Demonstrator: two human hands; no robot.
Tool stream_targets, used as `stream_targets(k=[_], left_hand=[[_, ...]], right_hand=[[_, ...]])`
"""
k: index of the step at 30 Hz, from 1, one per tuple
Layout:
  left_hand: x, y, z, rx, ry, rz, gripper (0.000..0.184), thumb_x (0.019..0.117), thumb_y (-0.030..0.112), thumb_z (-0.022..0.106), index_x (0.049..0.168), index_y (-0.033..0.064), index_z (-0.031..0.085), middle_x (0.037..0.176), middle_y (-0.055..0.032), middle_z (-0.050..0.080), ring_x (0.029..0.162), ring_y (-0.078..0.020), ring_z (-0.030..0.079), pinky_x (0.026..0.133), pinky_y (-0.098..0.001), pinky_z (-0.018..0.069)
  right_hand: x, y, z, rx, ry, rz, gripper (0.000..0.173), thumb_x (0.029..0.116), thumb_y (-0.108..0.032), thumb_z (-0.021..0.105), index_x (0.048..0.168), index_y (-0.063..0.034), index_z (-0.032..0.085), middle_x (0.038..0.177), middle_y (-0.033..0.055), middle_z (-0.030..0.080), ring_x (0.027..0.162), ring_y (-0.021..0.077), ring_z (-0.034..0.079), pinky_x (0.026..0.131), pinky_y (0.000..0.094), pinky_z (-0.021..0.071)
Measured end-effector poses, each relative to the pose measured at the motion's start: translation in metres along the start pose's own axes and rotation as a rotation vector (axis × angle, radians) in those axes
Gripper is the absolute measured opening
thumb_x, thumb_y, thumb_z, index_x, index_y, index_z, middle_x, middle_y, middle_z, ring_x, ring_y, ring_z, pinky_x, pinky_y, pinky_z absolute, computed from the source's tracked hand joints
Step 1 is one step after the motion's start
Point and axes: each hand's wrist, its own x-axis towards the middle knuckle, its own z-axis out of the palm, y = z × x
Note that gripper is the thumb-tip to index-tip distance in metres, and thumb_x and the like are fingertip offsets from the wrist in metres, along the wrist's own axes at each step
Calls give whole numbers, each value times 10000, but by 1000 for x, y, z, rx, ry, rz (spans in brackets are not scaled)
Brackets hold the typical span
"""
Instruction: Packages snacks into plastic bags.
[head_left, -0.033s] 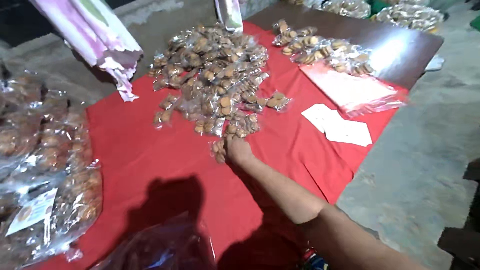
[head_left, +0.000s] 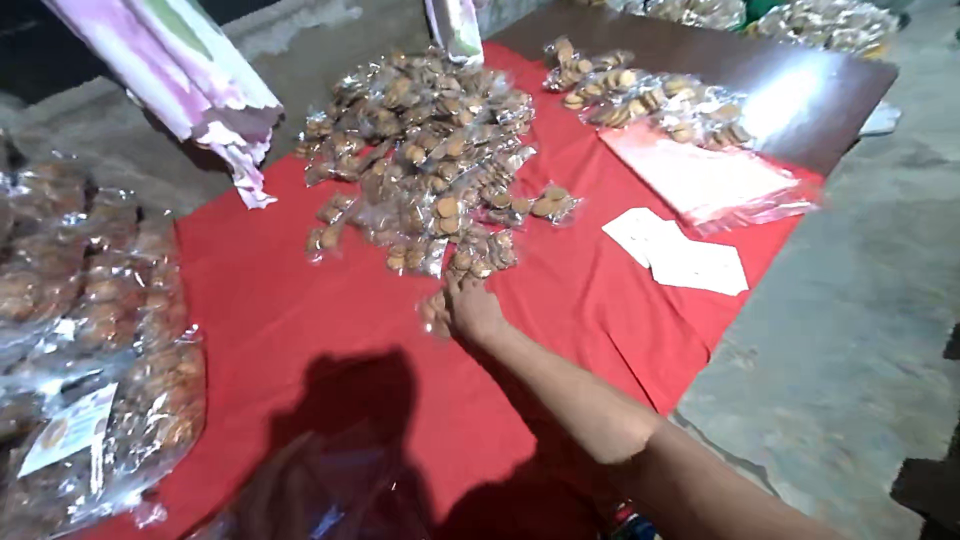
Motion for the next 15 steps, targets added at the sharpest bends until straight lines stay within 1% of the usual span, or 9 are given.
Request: stream_targets(k=[1, 2, 4, 6, 8, 10, 12, 13, 15], left_hand=[[31, 25, 28, -22, -96, 12, 336, 1051, 59, 398, 1253, -131, 586, 1180, -171, 674, 1017, -90, 652, 921, -279, 539], [62, 40, 60, -41, -202, 6, 337, 1046, 73, 412, 1270, -86, 607, 1193, -145, 682, 1019, -105, 668, 914, -300, 558], [124, 52, 129, -13, -375, -65, 346, 1065, 102, 426, 1323, -33, 612, 1274, -154, 667, 1116, -176, 665, 985, -359, 537], [177, 48, 195, 135, -379, -115, 375, 1073, 133, 439, 1386, -13, 586, 1370, -198, 620, 1254, -264, 610, 1092, -408, 450], [213, 36, 242, 321, -336, -126, 420, 1048, 176, 519, 1404, -45, 557, 1458, -265, 526, 1387, -370, 489, 1183, -473, 341], [233, 33, 267, 498, -351, -138, 486, 985, 260, 647, 1347, -61, 599, 1435, -313, 510, 1368, -444, 473, 1157, -539, 350], [235, 43, 273, 459, -472, -225, 556, 958, 263, 697, 1368, -80, 543, 1422, -320, 504, 1363, -437, 467, 1153, -541, 355], [226, 50, 274, 389, -513, -241, 582, 951, 235, 708, 1389, -85, 497, 1405, -312, 516, 1343, -412, 493, 1139, -523, 382], [195, 74, 279, 233, -518, -195, 547, 918, 152, 735, 1355, -88, 510, 1294, -268, 601, 1226, -328, 591, 1066, -454, 466]], right_hand=[[-11, 7, 2, -8, -45, -85, 596, 978, -284, 657, 1489, -44, 468, 1532, 294, 401, 1428, 503, 362, 1059, 704, 372], [-26, 15, 2, -29, -101, -175, 580, 959, -190, 672, 1492, -62, 480, 1541, 293, 391, 1432, 511, 348, 1063, 715, 361], [-60, 37, 1, -82, -231, -307, 638, 911, -92, 709, 1498, -38, 466, 1518, 292, 417, 1410, 502, 383, 1083, 700, 351], [-88, 71, -9, -82, -357, -351, 628, 915, -74, 702, 1482, 26, 450, 1465, 297, 484, 1381, 480, 442, 1123, 663, 322], [-98, 119, -22, 30, -450, -327, 631, 900, -146, 749, 1439, 29, 474, 1382, 278, 562, 1326, 447, 508, 1129, 620, 340], [-92, 170, -39, 237, -384, -347, 527, 877, -168, 775, 1319, 50, 589, 1323, 274, 597, 1287, 427, 542, 1114, 578, 391], [-83, 208, -54, 453, -188, -436, 473, 841, -160, 805, 1234, 56, 656, 1340, 266, 575, 1292, 392, 531, 1114, 514, 416], [-77, 218, -58, 528, -84, -493, 453, 816, -167, 824, 1194, 39, 683, 1404, 265, 538, 1330, 379, 511, 1120, 489, 427], [-64, 223, -63, 639, 5, -564, 430, 811, -196, 836, 1172, -2, 705, 1562, 285, 367, 1422, 382, 432, 1134, 466, 429]])
